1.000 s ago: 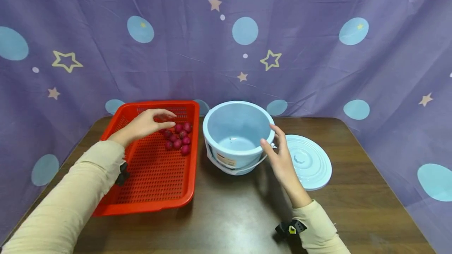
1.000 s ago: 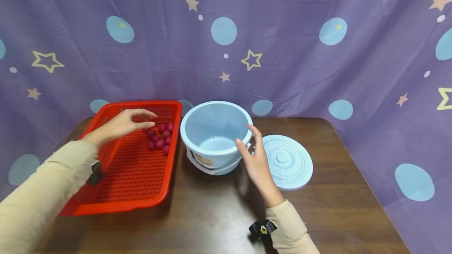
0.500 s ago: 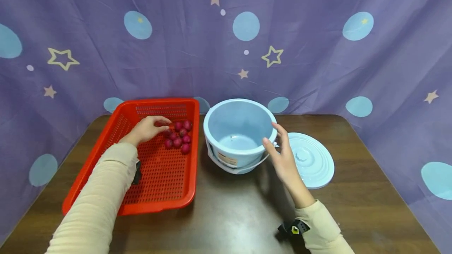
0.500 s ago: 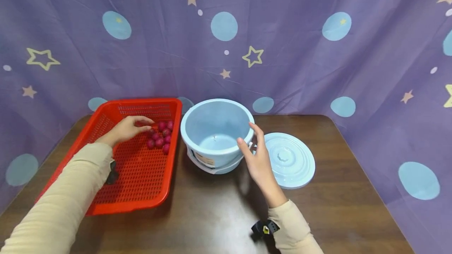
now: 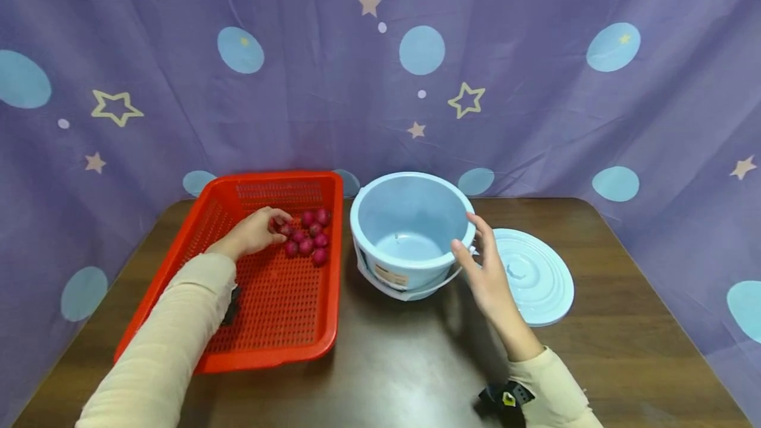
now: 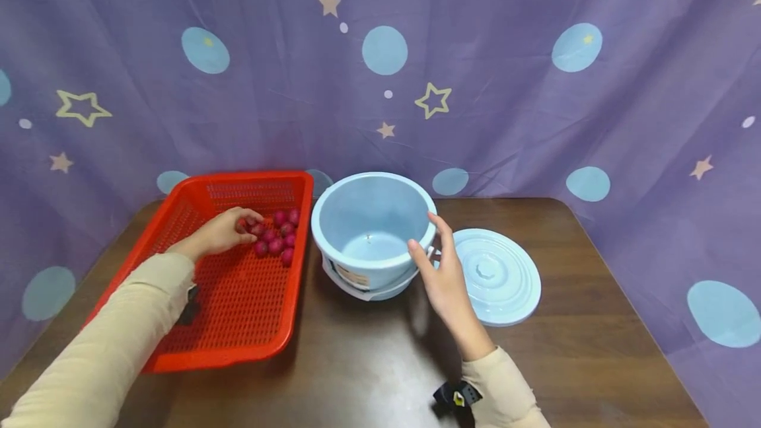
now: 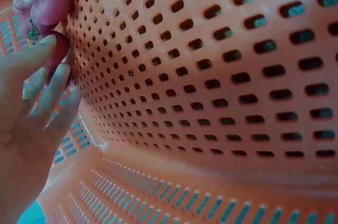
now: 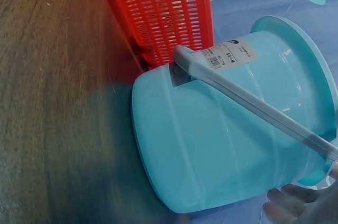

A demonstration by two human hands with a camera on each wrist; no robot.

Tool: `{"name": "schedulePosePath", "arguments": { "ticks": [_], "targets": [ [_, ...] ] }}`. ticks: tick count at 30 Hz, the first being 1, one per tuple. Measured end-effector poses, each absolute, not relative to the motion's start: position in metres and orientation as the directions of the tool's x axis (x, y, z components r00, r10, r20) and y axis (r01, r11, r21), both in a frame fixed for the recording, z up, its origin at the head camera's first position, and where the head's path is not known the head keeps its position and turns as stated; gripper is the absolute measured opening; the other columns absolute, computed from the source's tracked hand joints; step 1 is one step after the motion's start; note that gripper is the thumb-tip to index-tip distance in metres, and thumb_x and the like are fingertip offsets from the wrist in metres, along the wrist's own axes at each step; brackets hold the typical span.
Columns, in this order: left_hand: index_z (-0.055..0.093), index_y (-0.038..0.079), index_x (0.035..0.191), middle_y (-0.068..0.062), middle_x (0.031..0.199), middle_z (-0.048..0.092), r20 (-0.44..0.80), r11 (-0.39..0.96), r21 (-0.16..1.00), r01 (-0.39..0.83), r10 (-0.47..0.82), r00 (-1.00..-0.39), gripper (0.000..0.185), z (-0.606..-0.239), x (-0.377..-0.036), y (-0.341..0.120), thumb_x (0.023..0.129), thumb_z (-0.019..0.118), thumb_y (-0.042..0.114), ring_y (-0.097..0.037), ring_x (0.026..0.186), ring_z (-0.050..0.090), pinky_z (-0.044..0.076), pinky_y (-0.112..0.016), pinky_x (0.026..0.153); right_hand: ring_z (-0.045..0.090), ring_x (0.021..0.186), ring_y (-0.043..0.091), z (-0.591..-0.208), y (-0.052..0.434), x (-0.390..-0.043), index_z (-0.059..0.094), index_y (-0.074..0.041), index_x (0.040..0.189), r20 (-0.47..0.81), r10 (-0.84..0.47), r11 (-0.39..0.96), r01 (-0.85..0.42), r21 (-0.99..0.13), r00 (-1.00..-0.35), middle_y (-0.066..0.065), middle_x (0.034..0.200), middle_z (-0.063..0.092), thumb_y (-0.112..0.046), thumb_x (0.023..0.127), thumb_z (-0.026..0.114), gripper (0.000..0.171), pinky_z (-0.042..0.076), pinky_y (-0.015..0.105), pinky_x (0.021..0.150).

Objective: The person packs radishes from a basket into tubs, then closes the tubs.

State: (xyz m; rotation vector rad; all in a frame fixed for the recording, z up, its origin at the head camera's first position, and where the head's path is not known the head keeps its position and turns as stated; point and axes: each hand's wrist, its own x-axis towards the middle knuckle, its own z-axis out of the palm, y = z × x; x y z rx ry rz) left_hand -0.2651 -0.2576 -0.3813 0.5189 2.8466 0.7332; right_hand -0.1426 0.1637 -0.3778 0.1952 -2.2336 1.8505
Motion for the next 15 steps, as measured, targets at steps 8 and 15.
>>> {"name": "schedulePosePath", "arguments": {
  "ticks": [8, 15],
  "targets": [
    [0.060, -0.008, 0.112, -0.021, 0.100, 0.055, -0.015, 0.802, 0.522, 0.291, 0.349, -0.937, 0.028, -0.3896, -0.2634, -0.2551, 0.088, 0.072, 0.003, -0.032, 0.089, 0.054, 0.046, -0.044, 0.077, 0.046, 0.125, 0.029, -0.3805, 0.1631, -0.1416, 0.035, -0.016, 0.151, 0.269, 0.039, 0.230, -0.253, -0.940, -0.962, 0.021, 0.138, 0.049, -0.020, 0.100, 0.057, 0.056, 0.033, 0.041, 0.097],
    [0.057, -0.007, 0.120, -0.023, 0.108, 0.053, -0.012, 0.807, 0.553, 0.209, 0.258, -0.966, 0.031, -0.3811, -0.2675, -0.2519, 0.094, 0.066, 0.008, -0.033, 0.092, 0.052, 0.043, -0.046, 0.082, 0.047, 0.123, 0.028, -0.3803, 0.1639, -0.1427, 0.035, -0.017, 0.151, 0.287, 0.054, 0.244, -0.266, -0.933, -0.956, 0.021, 0.135, 0.050, -0.020, 0.100, 0.056, 0.055, 0.034, 0.038, 0.095]
  ]
}}
